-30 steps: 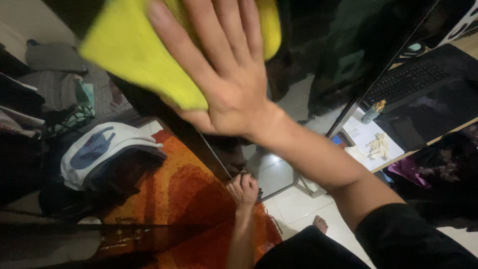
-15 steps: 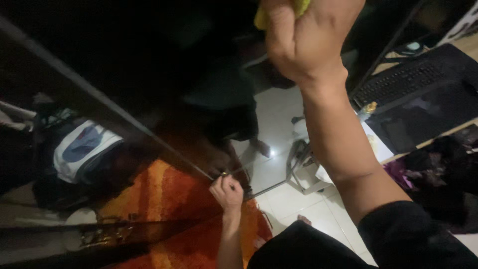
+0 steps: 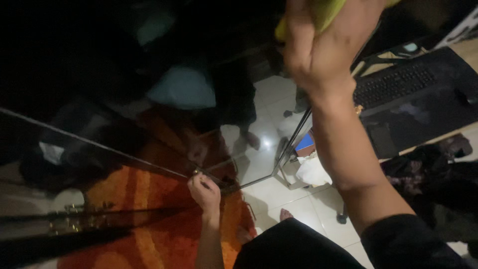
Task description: The person wipes a mirrored wardrobe door with a yellow cloth, moving in broad strokes across the surface. They then switch to a white tissue to wipe the same area.
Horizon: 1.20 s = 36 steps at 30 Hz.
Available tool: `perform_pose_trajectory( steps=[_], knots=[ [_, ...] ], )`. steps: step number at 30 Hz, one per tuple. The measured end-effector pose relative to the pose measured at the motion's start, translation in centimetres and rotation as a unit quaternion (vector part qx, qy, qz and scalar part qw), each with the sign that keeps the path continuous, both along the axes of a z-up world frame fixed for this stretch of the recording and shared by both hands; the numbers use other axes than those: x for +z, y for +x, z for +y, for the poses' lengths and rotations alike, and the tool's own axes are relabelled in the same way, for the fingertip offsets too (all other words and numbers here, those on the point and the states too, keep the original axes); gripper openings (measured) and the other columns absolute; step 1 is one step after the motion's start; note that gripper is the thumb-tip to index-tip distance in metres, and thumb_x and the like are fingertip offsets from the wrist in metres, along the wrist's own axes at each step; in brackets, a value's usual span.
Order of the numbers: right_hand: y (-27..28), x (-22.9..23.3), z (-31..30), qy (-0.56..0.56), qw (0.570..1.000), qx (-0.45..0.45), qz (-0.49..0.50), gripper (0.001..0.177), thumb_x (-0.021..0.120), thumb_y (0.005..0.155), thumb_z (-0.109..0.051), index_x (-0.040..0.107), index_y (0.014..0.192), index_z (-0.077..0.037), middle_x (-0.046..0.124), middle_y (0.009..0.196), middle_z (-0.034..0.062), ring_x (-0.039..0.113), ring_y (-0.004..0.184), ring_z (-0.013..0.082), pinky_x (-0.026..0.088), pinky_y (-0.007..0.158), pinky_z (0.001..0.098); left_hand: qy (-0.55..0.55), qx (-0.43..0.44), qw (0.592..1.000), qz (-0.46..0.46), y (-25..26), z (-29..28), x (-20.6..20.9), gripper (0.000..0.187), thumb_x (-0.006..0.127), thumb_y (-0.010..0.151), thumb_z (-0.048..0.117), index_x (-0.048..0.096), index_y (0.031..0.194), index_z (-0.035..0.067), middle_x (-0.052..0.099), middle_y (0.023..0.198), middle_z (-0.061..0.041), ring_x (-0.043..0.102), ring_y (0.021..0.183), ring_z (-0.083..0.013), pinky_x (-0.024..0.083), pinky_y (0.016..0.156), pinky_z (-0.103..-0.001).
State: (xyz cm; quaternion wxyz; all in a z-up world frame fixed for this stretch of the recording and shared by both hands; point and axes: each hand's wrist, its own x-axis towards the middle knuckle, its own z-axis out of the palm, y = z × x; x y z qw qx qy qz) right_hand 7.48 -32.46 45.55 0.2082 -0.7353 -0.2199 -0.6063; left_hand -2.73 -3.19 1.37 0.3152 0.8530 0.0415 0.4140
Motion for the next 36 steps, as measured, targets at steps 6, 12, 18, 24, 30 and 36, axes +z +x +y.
perform_pose_trajectory(
  steps=[6, 12, 18, 24, 30, 36],
  knots=[
    [0.9, -4.7, 0.4, 0.008, 0.996, -0.084, 0.003, 0.076, 0.056, 0.097, -0.049, 0.038, 0.155, -0.004, 0.022, 0.160, 0.0259, 0.014, 0.153, 0.0485, 0.008, 0.126, 0.0604, -0.014, 0.030, 0.999, -0.016, -0.2, -1.0, 0.1, 0.021, 0.051, 0.104, 0.020, 0.059, 0.108, 0.001, 0.057, 0.101, -0.018, 0.055, 0.088, -0.0350, 0.047, 0.080, -0.046],
    [0.1, -14.1, -0.9, -0.017, 0.995, -0.056, 0.082, 0.083, 0.038, 0.100, -0.063, 0.025, 0.164, -0.011, 0.011, 0.170, 0.0212, 0.006, 0.161, 0.0437, 0.001, 0.128, 0.0575, -0.067, 0.002, 0.997, -0.032, -0.4, -1.8, 1.8, 0.029, 0.040, 0.114, 0.020, 0.057, 0.120, -0.003, 0.058, 0.102, -0.016, 0.056, 0.087, -0.0266, 0.049, 0.081, -0.040],
    [0.1, -26.6, -2.6, -0.079, 0.991, -0.018, 0.106, 0.087, 0.037, 0.104, -0.071, 0.031, 0.164, -0.008, 0.012, 0.170, 0.0260, 0.004, 0.159, 0.0476, 0.003, 0.129, 0.0646, -0.067, 0.045, 0.997, 0.010, -1.5, -2.4, 2.9, 0.029, 0.041, 0.115, 0.019, 0.058, 0.126, -0.002, 0.064, 0.105, -0.015, 0.061, 0.092, -0.0274, 0.051, 0.084, -0.040],
    [0.6, -38.4, -3.4, -0.106, 0.988, 0.000, 0.112, 0.086, 0.051, 0.098, -0.067, 0.046, 0.154, -0.002, 0.021, 0.166, 0.0294, 0.013, 0.154, 0.0531, 0.008, 0.123, 0.0677, -0.123, 0.020, 0.991, 0.053, -1.8, -2.1, 3.7, 0.029, 0.042, 0.113, 0.017, 0.057, 0.128, -0.003, 0.065, 0.107, -0.015, 0.063, 0.093, -0.0251, 0.053, 0.084, -0.037],
    [-1.1, -44.9, -4.1, -0.125, 0.975, 0.011, 0.185, 0.078, 0.066, 0.096, -0.059, 0.053, 0.147, -0.002, 0.027, 0.164, 0.0298, 0.022, 0.152, 0.0523, 0.017, 0.123, 0.0682, -0.126, -0.029, 0.991, 0.021, -1.5, -1.4, 3.7, 0.026, 0.042, 0.114, 0.016, 0.058, 0.124, -0.001, 0.065, 0.107, -0.015, 0.063, 0.094, -0.0242, 0.053, 0.088, -0.037],
    [-2.8, -44.2, -2.0, -0.090, 0.973, 0.006, 0.214, 0.085, 0.057, 0.100, -0.058, 0.038, 0.161, -0.002, 0.015, 0.168, 0.0312, 0.013, 0.156, 0.0559, 0.012, 0.124, 0.0716, -0.086, -0.101, 0.991, 0.033, -2.0, 0.7, 4.7, 0.023, 0.046, 0.110, 0.014, 0.061, 0.122, 0.001, 0.067, 0.103, -0.015, 0.064, 0.096, -0.0302, 0.051, 0.089, -0.041]
  ],
)
